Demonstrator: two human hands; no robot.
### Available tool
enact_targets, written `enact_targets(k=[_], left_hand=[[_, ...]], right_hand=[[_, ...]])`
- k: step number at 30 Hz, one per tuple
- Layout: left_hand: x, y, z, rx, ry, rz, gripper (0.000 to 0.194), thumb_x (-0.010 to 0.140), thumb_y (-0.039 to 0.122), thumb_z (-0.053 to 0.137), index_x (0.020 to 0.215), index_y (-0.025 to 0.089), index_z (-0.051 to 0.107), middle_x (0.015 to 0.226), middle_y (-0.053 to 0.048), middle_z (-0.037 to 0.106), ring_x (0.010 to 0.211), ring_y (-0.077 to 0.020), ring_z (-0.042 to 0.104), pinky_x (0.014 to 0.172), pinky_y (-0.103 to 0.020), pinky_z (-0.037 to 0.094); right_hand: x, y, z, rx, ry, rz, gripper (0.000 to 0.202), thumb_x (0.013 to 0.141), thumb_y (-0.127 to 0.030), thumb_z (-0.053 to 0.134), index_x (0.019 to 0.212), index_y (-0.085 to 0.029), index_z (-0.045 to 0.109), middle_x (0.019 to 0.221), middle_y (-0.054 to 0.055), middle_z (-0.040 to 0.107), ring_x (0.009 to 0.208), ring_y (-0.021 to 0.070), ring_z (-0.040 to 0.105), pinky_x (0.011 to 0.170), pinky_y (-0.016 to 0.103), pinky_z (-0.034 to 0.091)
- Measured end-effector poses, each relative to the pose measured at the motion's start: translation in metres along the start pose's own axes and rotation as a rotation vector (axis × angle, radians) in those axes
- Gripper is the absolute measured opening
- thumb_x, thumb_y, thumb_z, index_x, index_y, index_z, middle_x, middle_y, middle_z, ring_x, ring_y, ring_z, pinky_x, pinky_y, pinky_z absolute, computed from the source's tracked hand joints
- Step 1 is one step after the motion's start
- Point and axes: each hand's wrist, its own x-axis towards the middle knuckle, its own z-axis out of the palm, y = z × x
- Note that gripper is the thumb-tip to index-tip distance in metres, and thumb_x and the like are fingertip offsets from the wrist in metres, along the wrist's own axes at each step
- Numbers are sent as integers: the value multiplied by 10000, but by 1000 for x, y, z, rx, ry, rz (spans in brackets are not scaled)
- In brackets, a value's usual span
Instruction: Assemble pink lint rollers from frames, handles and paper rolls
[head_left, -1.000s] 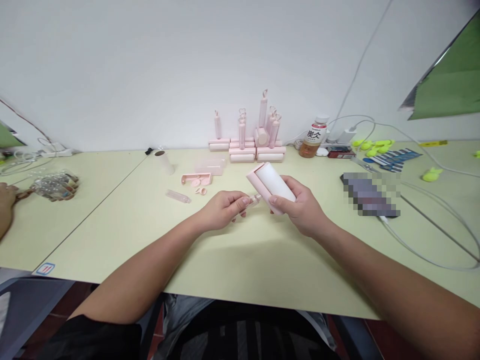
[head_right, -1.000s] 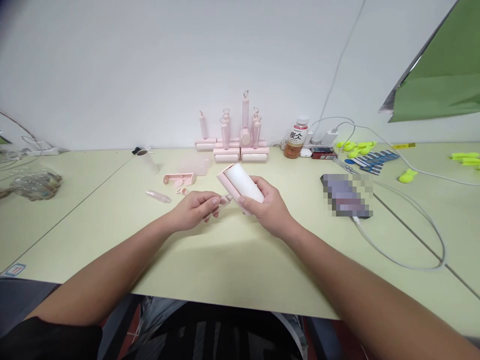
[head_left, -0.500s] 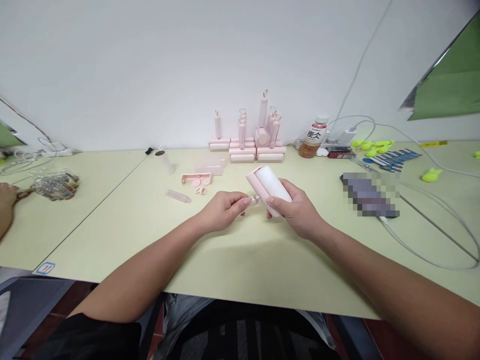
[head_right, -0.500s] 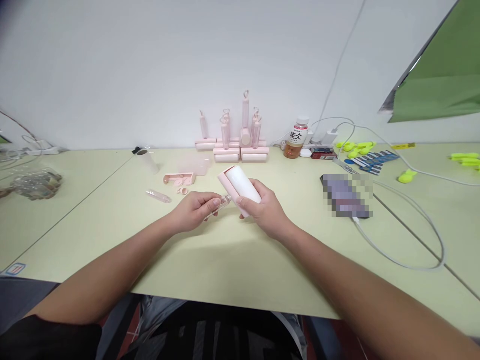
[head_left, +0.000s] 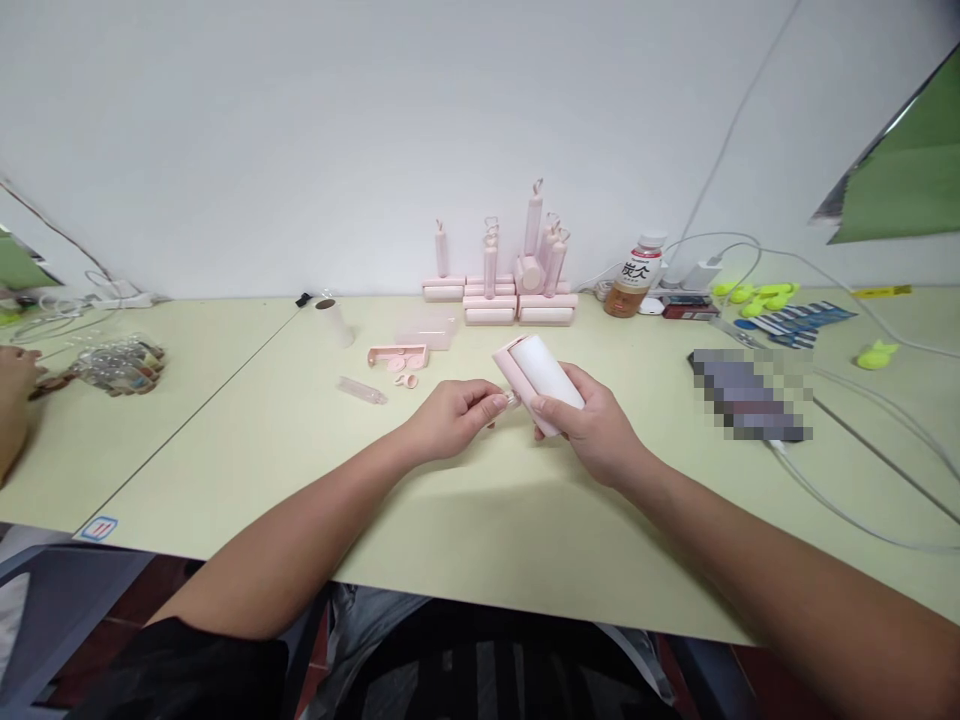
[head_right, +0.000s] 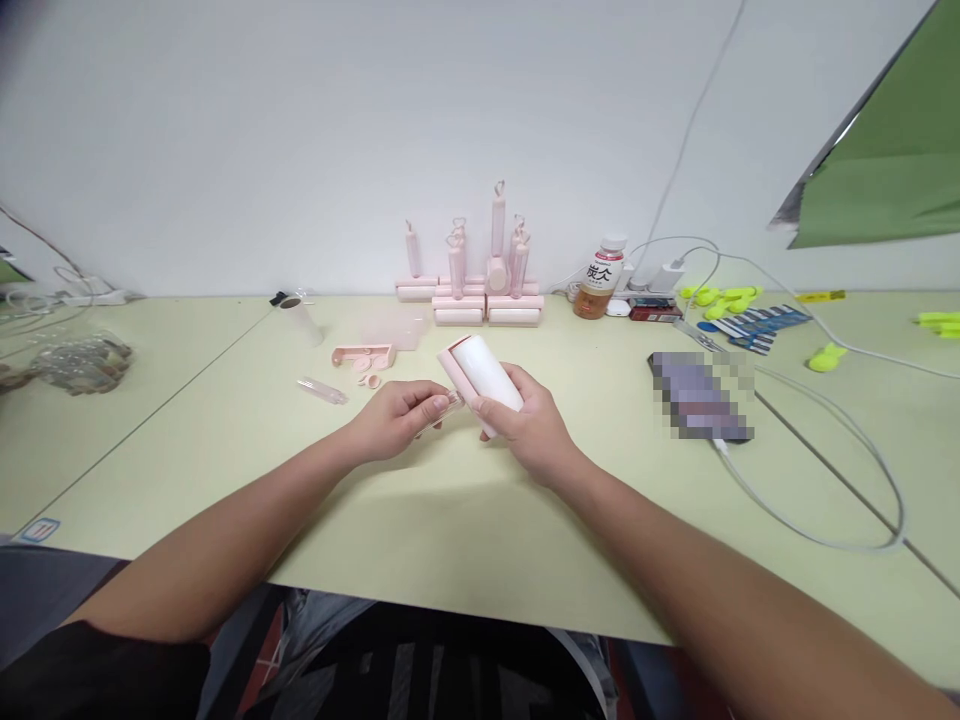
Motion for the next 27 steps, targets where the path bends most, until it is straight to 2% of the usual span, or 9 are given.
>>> enact_targets(k=[3,7,9,12,15,17,20,23,27], left_hand=[[6,-1,9,-188,79,-59,392,922,529,469,835,169,599,720,4,595,532,-81,473,525,-220,392],[13,4,33,-421,214,-132,390,928,545,433,850,176,533,712,7,589,449,-72,453,432,-215,363],[13,8,43,-370,160,-93,376,941,524,421,856,176,537,689,10,590,485,-87,494,469,-220,395],[10,13,46,-107,-6,27,375,955,473,420,826,170,599,739,-8,641,646,-124,579,606,-240,444],[15,9,26,191,-27,6,417,958,457,399,781,175,650,742,-18,668,702,-155,598,638,-263,435],[26,0,3,385,87,-34,356,944,416,420,839,184,669,829,-34,692,777,-181,618,689,-285,451],[52,-23,-39,717,229,-168,302,912,348,445,1071,198,653,1129,-87,658,1048,-246,591,874,-348,452],[77,-50,-79,923,145,-419,453,862,325,495,1303,226,531,1401,-125,478,1276,-320,439,997,-436,395],[95,-72,-106,946,54,-495,602,769,382,596,1334,213,479,1351,-148,504,1240,-346,456,979,-468,401]], right_hand=[[3,2,-1,224,11,-36,529,727,-439,751,1180,-266,538,965,10,639,657,150,608,625,328,540],[3,12,4,332,-159,-24,465,744,-518,741,1091,-233,619,1039,59,669,886,202,633,765,350,536],[1,17,8,311,-174,32,425,773,-548,708,1032,-215,653,942,59,693,846,212,643,755,360,530],[2,18,9,305,-88,107,386,807,-559,666,927,-193,677,871,62,702,754,200,642,703,338,527],[5,12,2,284,10,186,353,828,-521,649,872,-172,676,822,58,689,641,155,609,599,282,509],[7,8,-2,262,63,258,339,855,-504,614,880,-170,664,731,28,655,536,122,556,503,250,464],[8,4,-5,204,34,337,301,871,-470,589,877,-173,635,628,-13,588,452,96,482,418,222,388],[5,5,-3,125,-81,380,219,832,-398,640,858,-185,598,574,-46,542,422,84,438,395,210,344],[2,9,-1,7,-221,421,238,808,-370,658,735,-188,524,533,-58,516,411,74,430,403,204,312]])
